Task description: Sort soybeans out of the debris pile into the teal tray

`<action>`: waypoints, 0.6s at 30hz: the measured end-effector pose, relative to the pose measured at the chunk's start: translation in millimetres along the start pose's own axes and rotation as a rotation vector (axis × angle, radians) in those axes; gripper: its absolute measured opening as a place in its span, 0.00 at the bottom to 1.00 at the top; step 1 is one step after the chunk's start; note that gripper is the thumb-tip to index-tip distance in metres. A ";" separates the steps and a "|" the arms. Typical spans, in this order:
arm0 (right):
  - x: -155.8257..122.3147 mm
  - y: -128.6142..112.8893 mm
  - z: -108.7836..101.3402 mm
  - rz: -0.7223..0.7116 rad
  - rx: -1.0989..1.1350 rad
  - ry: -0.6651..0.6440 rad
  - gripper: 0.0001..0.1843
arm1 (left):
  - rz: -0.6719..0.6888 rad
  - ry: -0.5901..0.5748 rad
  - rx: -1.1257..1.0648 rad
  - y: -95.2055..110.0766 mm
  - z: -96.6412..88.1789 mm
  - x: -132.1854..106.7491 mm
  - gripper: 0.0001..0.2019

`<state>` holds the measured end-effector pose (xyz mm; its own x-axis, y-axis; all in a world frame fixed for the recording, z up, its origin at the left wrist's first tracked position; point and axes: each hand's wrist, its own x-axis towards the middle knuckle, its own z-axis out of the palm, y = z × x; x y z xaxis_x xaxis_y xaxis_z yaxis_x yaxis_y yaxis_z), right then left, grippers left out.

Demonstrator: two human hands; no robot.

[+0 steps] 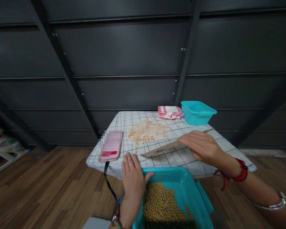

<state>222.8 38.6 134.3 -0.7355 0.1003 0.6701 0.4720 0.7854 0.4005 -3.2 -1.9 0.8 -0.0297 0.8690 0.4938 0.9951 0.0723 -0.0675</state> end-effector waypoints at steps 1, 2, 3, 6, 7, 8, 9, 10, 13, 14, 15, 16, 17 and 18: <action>-0.2 -2.0 -0.8 -0.002 0.000 -0.002 0.17 | -0.001 0.000 -0.002 -0.1 -0.1 0.0 0.47; -0.5 -4.1 -1.6 -0.001 -0.002 -0.005 0.16 | -0.001 0.000 -0.004 -0.1 -0.1 0.1 0.47; -0.9 -6.3 -2.2 0.001 -0.006 -0.010 0.16 | -0.001 -0.001 -0.004 -0.1 -0.2 0.1 0.48; -2.1 -14.2 -3.4 0.010 -0.019 -0.046 0.16 | -0.009 -0.005 -0.008 -0.1 -0.2 0.4 0.48; -2.4 -17.2 -3.4 0.015 -0.024 -0.057 0.15 | -0.014 -0.005 -0.011 -0.1 -0.2 0.5 0.48; -2.8 -20.2 -3.1 0.021 -0.029 -0.064 0.15 | -0.018 -0.005 -0.014 -0.1 -0.2 0.5 0.48; -3.1 -22.9 -2.5 0.028 -0.037 -0.068 0.15 | -0.019 -0.004 -0.015 -0.2 -0.2 0.5 0.48; -3.5 -25.1 -1.4 0.036 -0.046 -0.070 0.15 | -0.016 -0.004 -0.015 -0.3 -0.1 0.5 0.48; -5.4 -26.3 3.9 0.037 -0.096 -0.068 0.15 | 0.001 0.001 -0.005 -0.6 0.6 0.2 0.48; -6.3 -24.5 5.8 0.032 -0.111 -0.059 0.15 | 0.003 0.007 -0.003 -0.7 1.2 0.1 0.48; -7.2 -21.8 7.4 0.028 -0.124 -0.043 0.16 | 0.002 0.015 -0.005 -0.8 1.9 -0.1 0.48; -8.2 -18.3 8.2 0.027 -0.134 -0.020 0.17 | -0.002 0.023 -0.011 -0.8 2.7 -0.4 0.48; -9.1 -14.3 8.1 0.030 -0.140 0.006 0.17 | -0.005 0.030 -0.021 -0.9 3.6 -0.7 0.47; -10.0 -10.1 6.7 0.038 -0.143 0.028 0.18 | -0.007 0.037 -0.030 -0.8 4.5 -1.0 0.46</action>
<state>222.1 33.8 119.4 -0.7028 0.1091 0.7029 0.5649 0.6862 0.4583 -4.5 -0.6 -3.5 -0.0338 0.8498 0.5260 0.9973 0.0630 -0.0378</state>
